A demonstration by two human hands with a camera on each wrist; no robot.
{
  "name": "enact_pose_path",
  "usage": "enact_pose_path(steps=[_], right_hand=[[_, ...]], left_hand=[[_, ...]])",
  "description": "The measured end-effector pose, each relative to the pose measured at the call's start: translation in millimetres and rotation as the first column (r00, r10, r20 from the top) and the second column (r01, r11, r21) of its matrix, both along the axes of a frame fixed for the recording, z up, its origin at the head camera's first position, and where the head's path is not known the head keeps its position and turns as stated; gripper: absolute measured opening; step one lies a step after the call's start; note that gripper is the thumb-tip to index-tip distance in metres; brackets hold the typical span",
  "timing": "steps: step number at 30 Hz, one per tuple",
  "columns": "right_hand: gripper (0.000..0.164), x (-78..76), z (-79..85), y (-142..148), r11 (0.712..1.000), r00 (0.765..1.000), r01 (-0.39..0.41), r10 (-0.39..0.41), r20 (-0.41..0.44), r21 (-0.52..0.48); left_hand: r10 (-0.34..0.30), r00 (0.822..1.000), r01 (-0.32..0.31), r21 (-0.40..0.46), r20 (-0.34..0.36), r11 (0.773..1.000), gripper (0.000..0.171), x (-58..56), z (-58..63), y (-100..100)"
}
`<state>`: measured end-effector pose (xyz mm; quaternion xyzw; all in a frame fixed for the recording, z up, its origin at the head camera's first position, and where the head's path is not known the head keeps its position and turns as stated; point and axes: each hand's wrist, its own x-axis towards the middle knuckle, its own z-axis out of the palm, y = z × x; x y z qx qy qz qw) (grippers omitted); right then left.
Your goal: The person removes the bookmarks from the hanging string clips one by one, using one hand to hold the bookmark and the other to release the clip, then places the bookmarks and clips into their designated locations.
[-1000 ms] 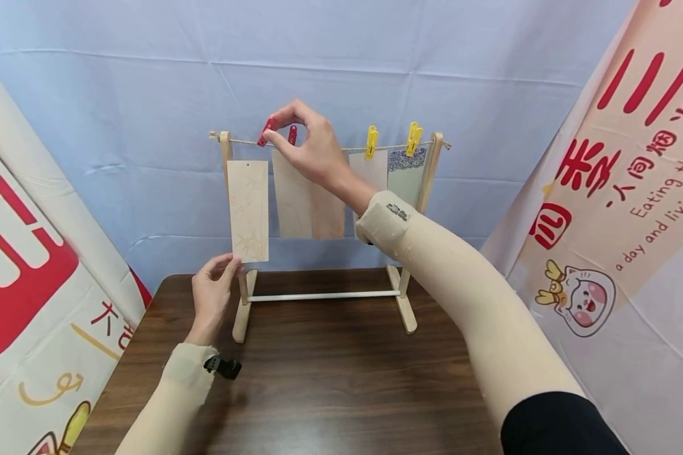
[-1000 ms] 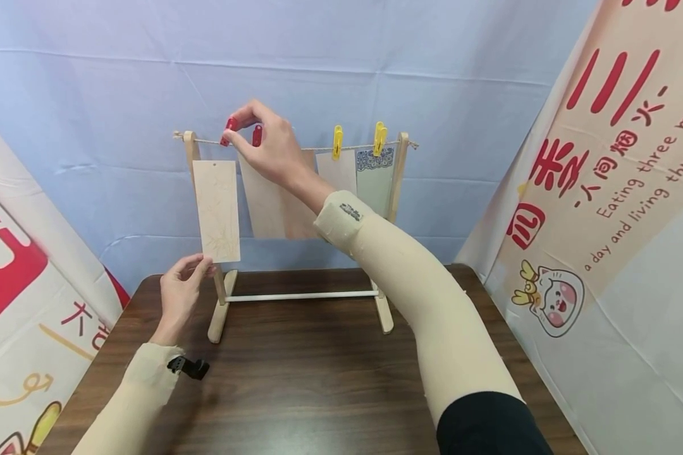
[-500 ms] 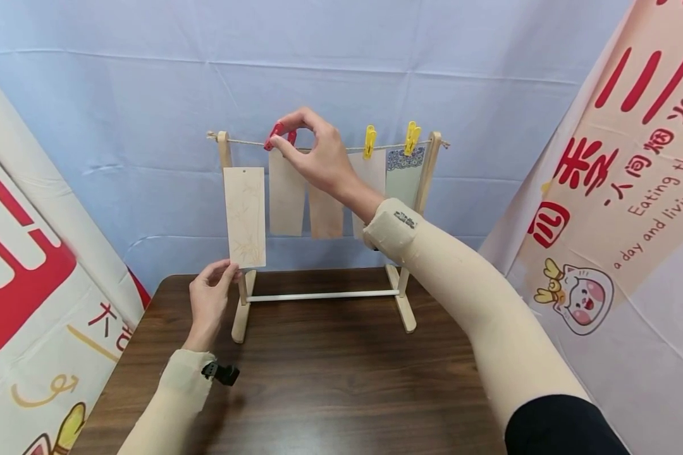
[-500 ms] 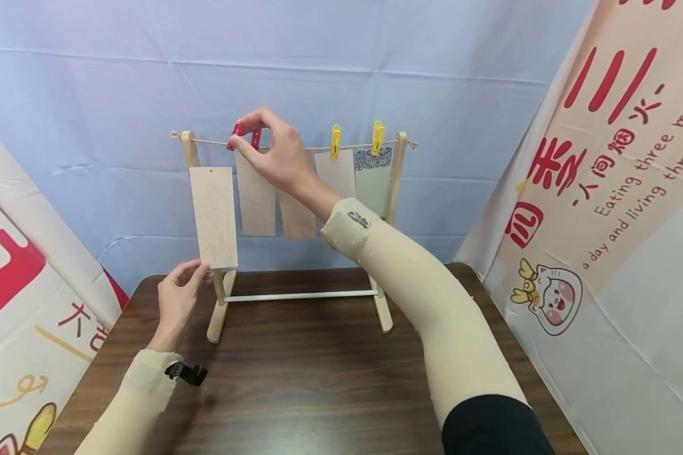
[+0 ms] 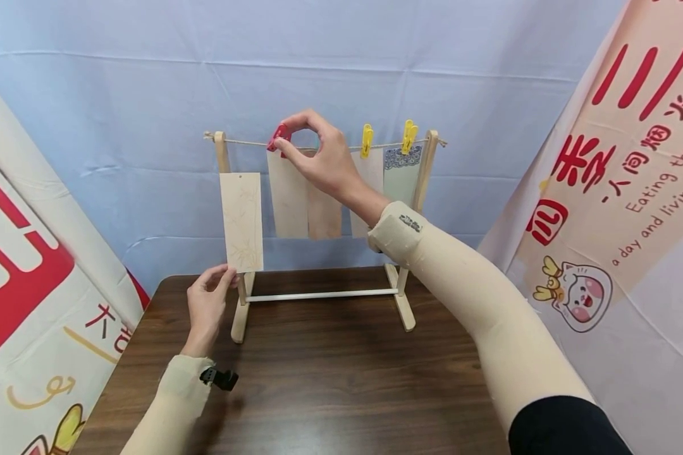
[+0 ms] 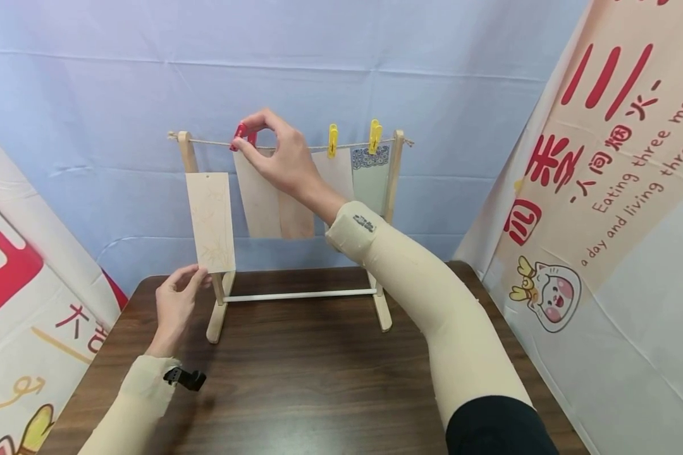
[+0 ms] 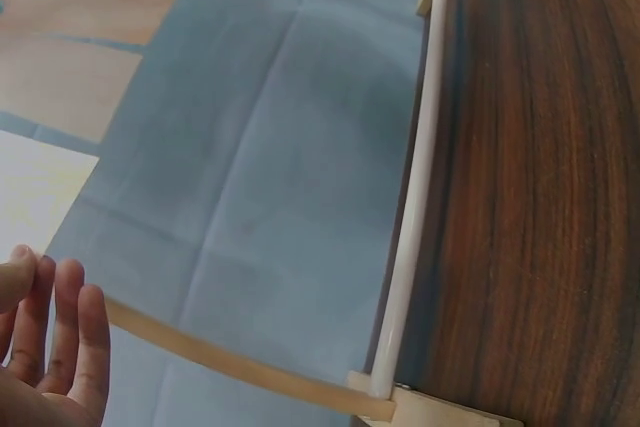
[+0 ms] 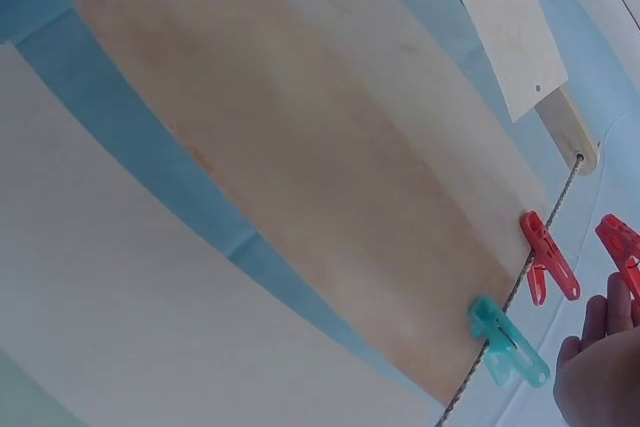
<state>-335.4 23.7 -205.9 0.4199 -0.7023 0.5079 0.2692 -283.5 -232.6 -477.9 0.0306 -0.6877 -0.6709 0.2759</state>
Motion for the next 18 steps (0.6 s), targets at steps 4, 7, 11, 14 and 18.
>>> enact_pose_path(steps=[4,7,11,14,18], right_hand=[[0.024,0.6,-2.5,4.9,1.0,0.999,0.031,-0.031,-0.021,0.002],[0.024,-1.6,-6.6,8.5,0.999,0.998,0.046,-0.046,-0.046,0.004],[0.026,-10.5,-14.5,11.6,0.998,0.997,0.054,-0.054,-0.051,0.009],[0.027,-17.4,-19.6,13.4,0.999,0.997,0.048,-0.048,-0.057,0.01],[0.028,-19.0,-23.7,17.3,0.999,0.995,0.041,-0.04,-0.093,0.006]], left_hand=[[0.002,1.0,-0.002,-0.001,0.005,1.0,0.027,0.6,-2.8,-0.3],[0.003,1.0,-0.003,0.006,0.003,1.0,0.027,-0.4,-5.9,-1.0],[0.01,1.0,-0.01,0.015,0.003,1.0,0.027,-0.1,-9.2,-1.7],[0.02,1.0,-0.02,0.008,0.018,1.0,0.026,2.2,-9.8,-1.4],[0.02,0.999,-0.02,-0.002,0.036,1.0,0.026,5.3,-9.0,-0.8]])
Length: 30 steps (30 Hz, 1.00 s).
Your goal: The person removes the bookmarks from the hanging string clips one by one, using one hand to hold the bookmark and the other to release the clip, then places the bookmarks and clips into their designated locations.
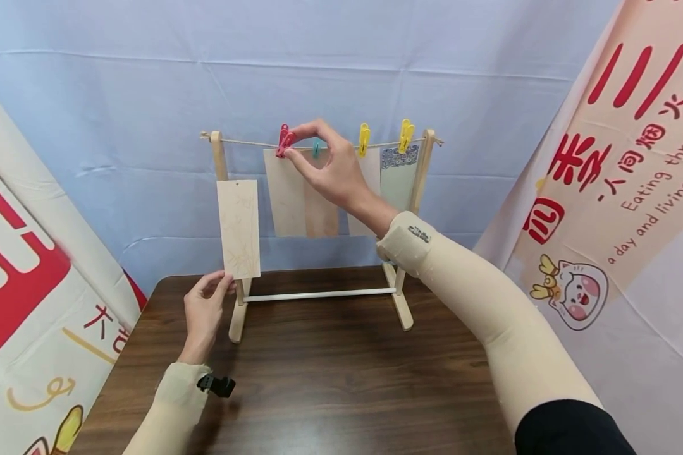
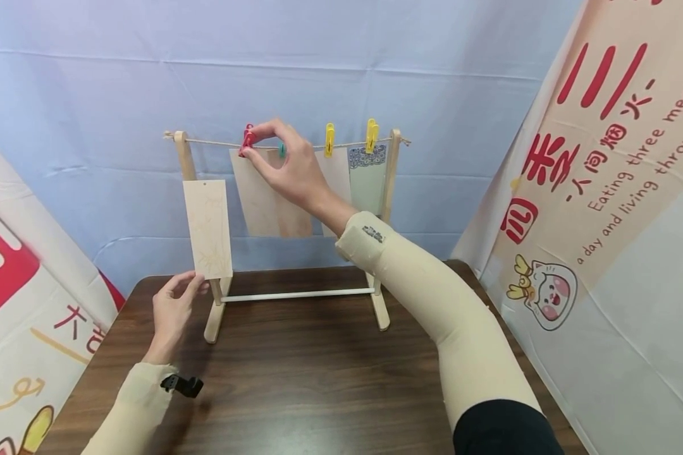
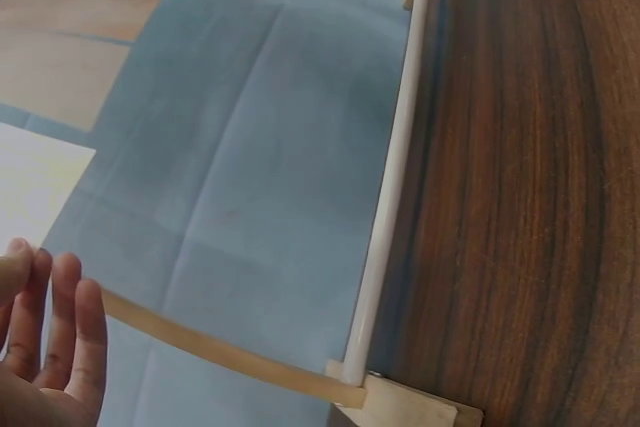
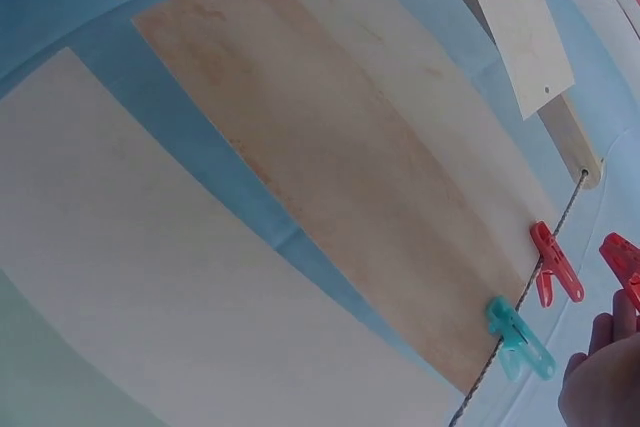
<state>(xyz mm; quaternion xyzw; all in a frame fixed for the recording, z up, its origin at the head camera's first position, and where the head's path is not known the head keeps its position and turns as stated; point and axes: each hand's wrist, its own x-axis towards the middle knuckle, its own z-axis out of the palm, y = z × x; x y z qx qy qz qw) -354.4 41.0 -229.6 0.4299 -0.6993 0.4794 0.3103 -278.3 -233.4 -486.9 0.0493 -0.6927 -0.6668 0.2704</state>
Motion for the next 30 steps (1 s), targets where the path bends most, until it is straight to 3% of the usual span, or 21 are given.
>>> enact_pose_path(steps=[8,16,24,26,30], right_hand=[[0.03,4.4,-8.4,7.1,1.0,0.999,0.001,-0.001,-0.05,0.0],[0.025,21.1,-13.0,13.9,1.0,0.998,0.018,-0.019,-0.056,-0.024],[0.029,3.4,-33.2,27.3,1.0,0.996,0.018,-0.02,-0.085,-0.024],[0.029,2.5,-36.4,30.4,0.999,0.997,0.02,-0.021,-0.075,-0.026],[0.027,3.1,-39.0,34.3,0.999,0.997,0.02,-0.022,-0.068,-0.029]], left_hand=[[0.01,1.0,-0.01,-0.001,-0.001,1.0,0.025,4.1,-4.7,-2.6],[0.012,1.0,-0.013,-0.008,-0.024,1.0,0.026,7.7,-11.2,-6.3],[0.008,1.0,-0.009,-0.022,-0.029,1.0,0.024,12.5,-17.1,-12.4],[0.01,1.0,-0.011,-0.023,-0.026,1.0,0.023,17.8,-12.2,-10.7],[0.018,1.0,-0.018,-0.028,-0.023,0.999,0.024,19.4,-15.5,-13.5]])
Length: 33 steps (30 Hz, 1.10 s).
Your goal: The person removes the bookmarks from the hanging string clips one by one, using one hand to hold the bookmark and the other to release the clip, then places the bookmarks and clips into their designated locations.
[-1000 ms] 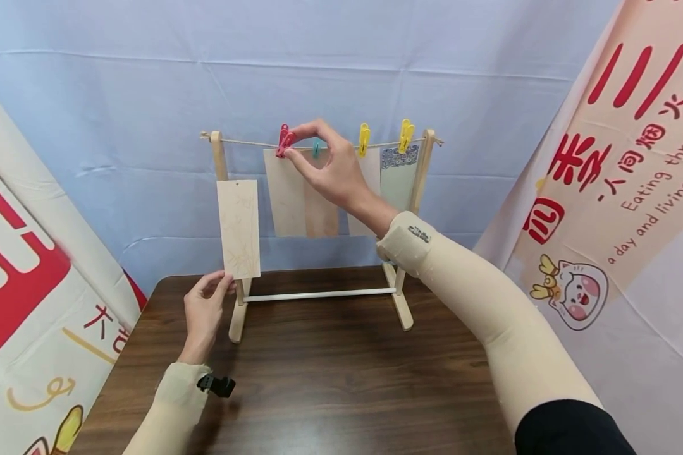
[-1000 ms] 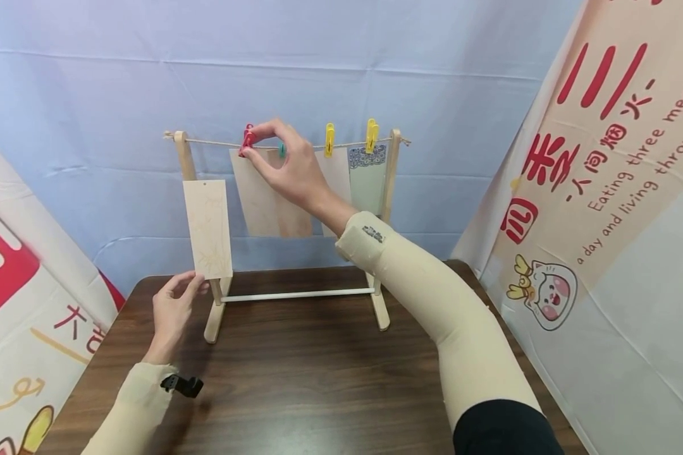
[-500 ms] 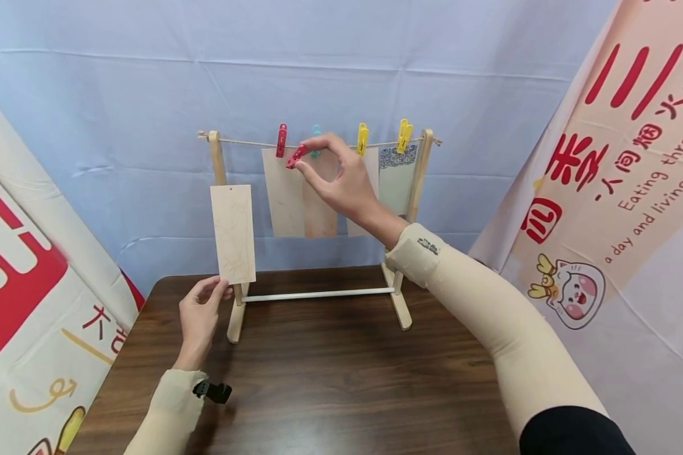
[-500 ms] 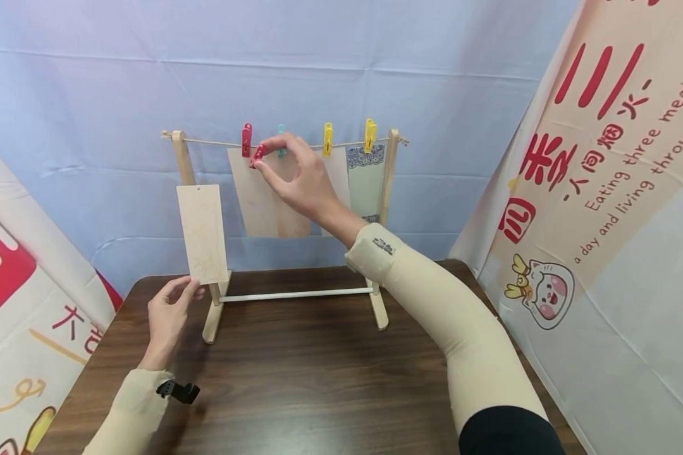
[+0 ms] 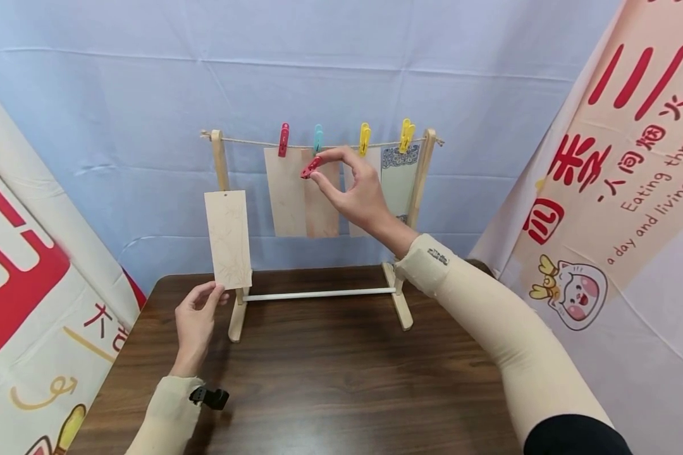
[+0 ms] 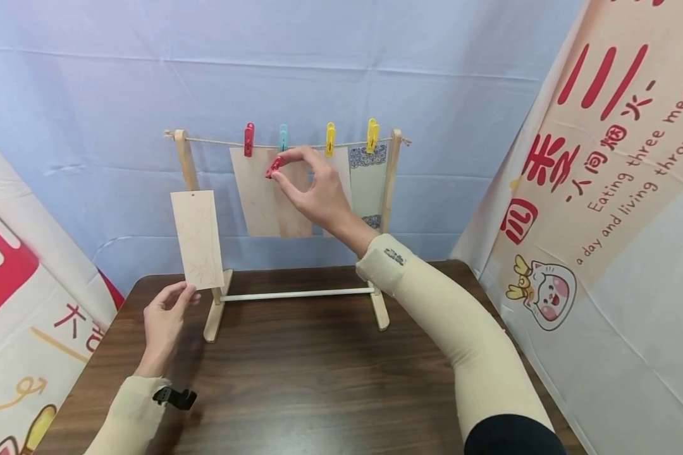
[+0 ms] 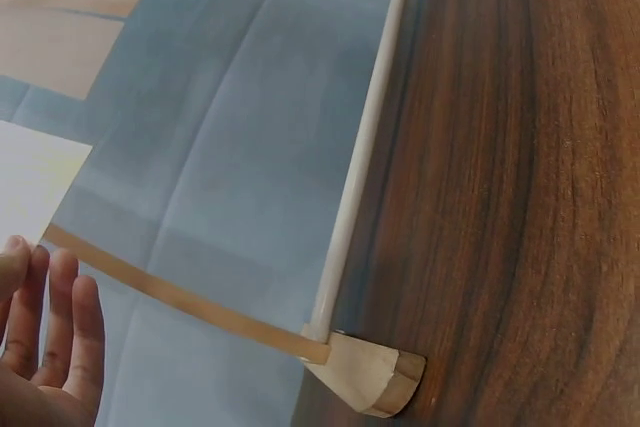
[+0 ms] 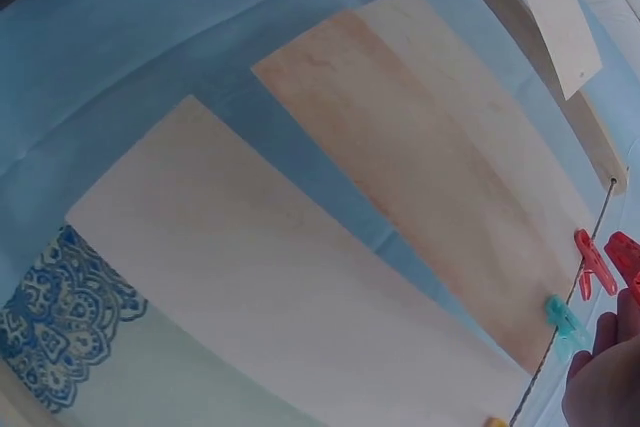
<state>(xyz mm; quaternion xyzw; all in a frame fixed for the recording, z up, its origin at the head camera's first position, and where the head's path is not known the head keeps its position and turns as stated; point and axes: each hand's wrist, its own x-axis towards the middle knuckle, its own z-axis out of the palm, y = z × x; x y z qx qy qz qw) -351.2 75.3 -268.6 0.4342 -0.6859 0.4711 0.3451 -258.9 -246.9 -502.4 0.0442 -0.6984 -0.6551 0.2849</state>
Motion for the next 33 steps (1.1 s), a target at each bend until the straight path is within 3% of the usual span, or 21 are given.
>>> enact_pose_path(steps=[3,7,15,33], right_hand=[[0.029,1.5,-2.0,2.8,1.0,1.0,0.013,-0.013,0.006,0.005],[0.029,7.9,-4.0,5.6,1.0,0.999,0.029,-0.029,0.02,0.0],[0.026,36.7,-2.2,11.4,1.0,0.998,0.024,-0.024,0.058,0.0],[0.027,40.0,-27.1,39.7,0.998,0.994,0.059,-0.058,0.093,-0.008]], left_hand=[[-0.001,1.0,0.001,0.009,-0.007,1.0,0.026,-3.6,-9.8,-5.3],[0.007,1.0,-0.007,0.023,0.008,1.0,0.026,-1.6,-10.1,-6.7],[0.031,0.998,-0.032,0.02,0.06,0.999,0.026,2.3,-15.1,-13.2],[0.062,0.997,-0.059,-0.055,0.054,0.997,0.027,12.2,-24.8,-21.9]])
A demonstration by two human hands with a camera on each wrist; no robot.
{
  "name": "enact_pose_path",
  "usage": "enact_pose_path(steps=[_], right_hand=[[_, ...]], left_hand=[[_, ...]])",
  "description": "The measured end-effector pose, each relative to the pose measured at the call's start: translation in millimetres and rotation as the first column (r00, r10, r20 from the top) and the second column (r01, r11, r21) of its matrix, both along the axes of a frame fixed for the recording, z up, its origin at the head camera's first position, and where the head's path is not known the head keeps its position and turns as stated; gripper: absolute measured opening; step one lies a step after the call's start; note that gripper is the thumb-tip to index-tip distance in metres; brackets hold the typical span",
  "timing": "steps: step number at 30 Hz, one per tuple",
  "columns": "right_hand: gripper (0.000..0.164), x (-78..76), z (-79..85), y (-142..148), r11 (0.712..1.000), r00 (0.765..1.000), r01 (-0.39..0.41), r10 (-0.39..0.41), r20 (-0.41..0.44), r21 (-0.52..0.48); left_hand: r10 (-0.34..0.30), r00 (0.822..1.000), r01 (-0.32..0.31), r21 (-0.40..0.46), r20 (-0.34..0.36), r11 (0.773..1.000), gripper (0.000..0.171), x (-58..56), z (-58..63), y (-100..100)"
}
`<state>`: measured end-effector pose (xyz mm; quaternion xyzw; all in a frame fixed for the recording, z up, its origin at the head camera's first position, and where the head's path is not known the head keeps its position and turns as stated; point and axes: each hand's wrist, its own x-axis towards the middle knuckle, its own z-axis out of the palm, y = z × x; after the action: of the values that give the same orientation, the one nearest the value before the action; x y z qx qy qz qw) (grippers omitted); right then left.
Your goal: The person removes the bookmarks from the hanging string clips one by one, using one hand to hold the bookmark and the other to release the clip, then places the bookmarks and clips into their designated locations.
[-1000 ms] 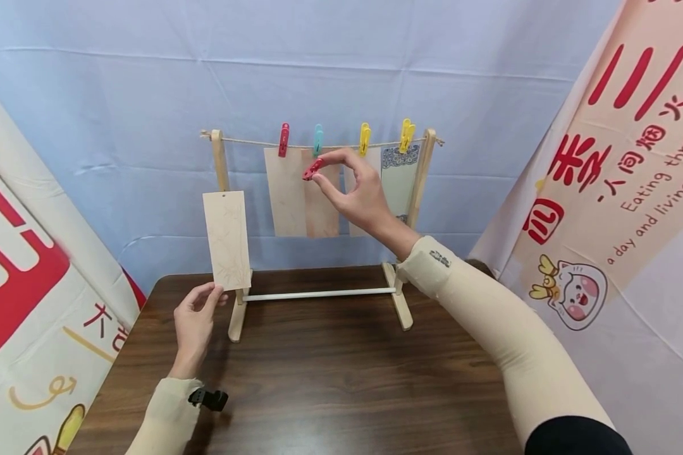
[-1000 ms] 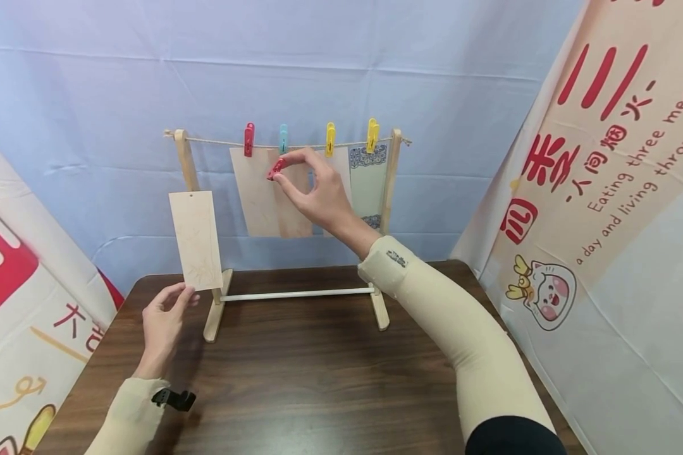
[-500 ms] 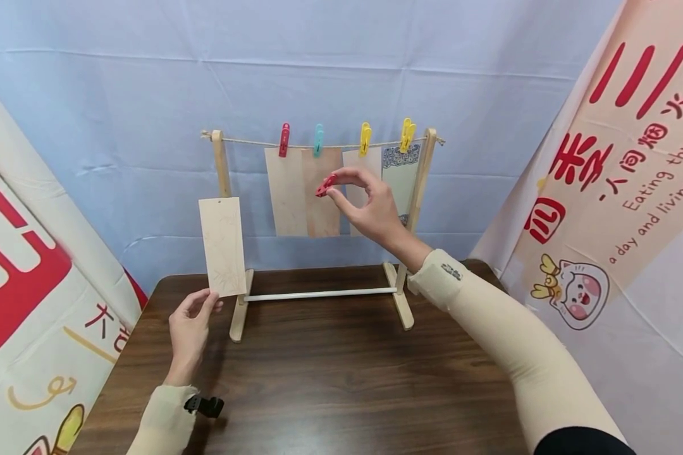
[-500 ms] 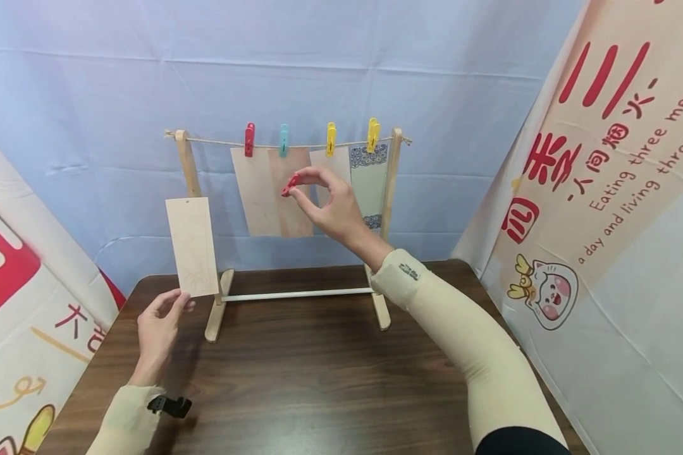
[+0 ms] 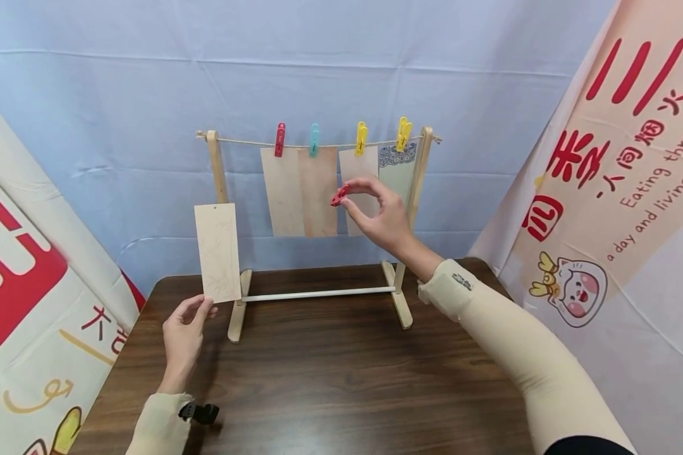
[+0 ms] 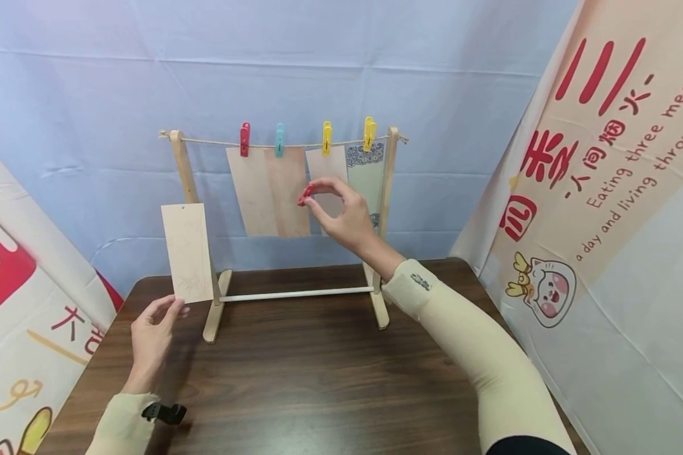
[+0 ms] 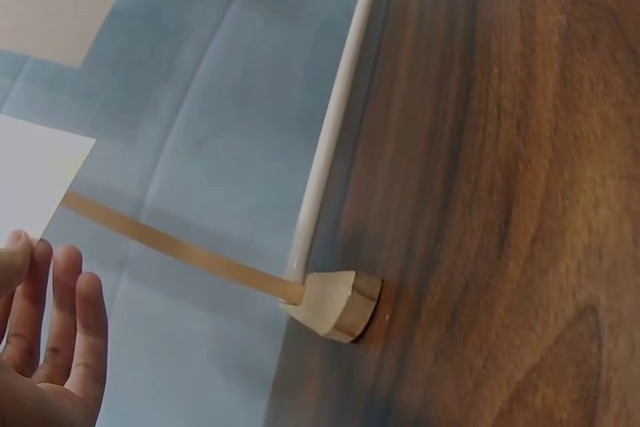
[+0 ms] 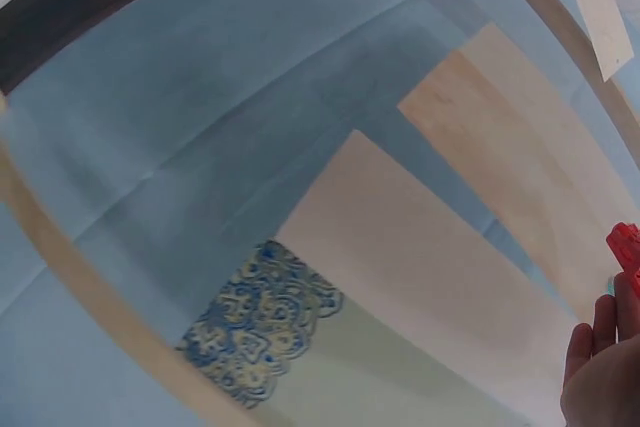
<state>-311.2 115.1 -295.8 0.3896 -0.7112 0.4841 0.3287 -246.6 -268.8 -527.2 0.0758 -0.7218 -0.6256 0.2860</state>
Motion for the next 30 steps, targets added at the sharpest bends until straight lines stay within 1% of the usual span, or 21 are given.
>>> enact_pose_path(steps=[3,6,9,11,14,20,23,26,28,30], right_hand=[[0.027,0.1,-4.6,4.4,1.0,1.0,0.021,-0.021,-0.004,0.008],[0.026,-0.1,-9.9,9.4,0.999,0.999,0.042,-0.042,-0.001,0.013],[0.026,0.2,-15.6,14.8,0.999,0.999,0.048,-0.049,0.01,0.014],[0.026,0.9,-19.2,18.5,0.999,0.999,0.043,-0.043,0.022,0.013],[0.026,2.5,-24.9,24.9,0.999,0.998,0.044,-0.045,0.051,0.009],[0.027,3.8,-38.6,39.9,0.995,0.99,0.094,-0.095,0.106,0.012],[0.028,4.4,-45.1,46.1,0.995,0.987,0.1,-0.101,0.123,0.009],[0.028,2.2,-54.0,52.7,0.994,0.984,0.106,-0.106,0.141,0.008],[0.029,-4.5,-63.8,59.2,0.993,0.982,0.115,-0.116,0.149,0.016],[0.029,-3.9,-67.2,62.0,0.991,0.979,0.129,-0.131,0.157,0.026]], left_hand=[[0.0,1.0,0.0,-0.005,0.003,1.0,0.027,2.1,-0.7,-2.0],[0.0,1.0,0.0,-0.008,-0.01,1.0,0.026,3.7,-1.9,-4.3],[0.009,1.0,-0.01,-0.035,-0.014,0.999,0.023,6.4,-4.0,-6.6],[0.02,1.0,-0.021,-0.05,-0.009,0.999,0.022,8.5,-5.9,-8.2],[0.03,1.0,-0.029,-0.047,0.005,0.998,0.021,11.4,-9.0,-10.4],[0.033,0.999,-0.032,-0.047,0.021,0.998,0.022,13.6,-11.6,-15.1],[0.041,0.999,-0.04,-0.058,0.028,0.998,0.022,14.8,-12.1,-17.2],[0.048,0.998,-0.045,-0.066,0.035,0.997,0.022,16.6,-12.4,-19.0],[0.05,0.998,-0.048,-0.066,0.04,0.997,0.022,18.4,-12.2,-19.7],[0.052,0.997,-0.049,-0.063,0.049,0.997,0.023,20.8,-12.4,-20.7]])
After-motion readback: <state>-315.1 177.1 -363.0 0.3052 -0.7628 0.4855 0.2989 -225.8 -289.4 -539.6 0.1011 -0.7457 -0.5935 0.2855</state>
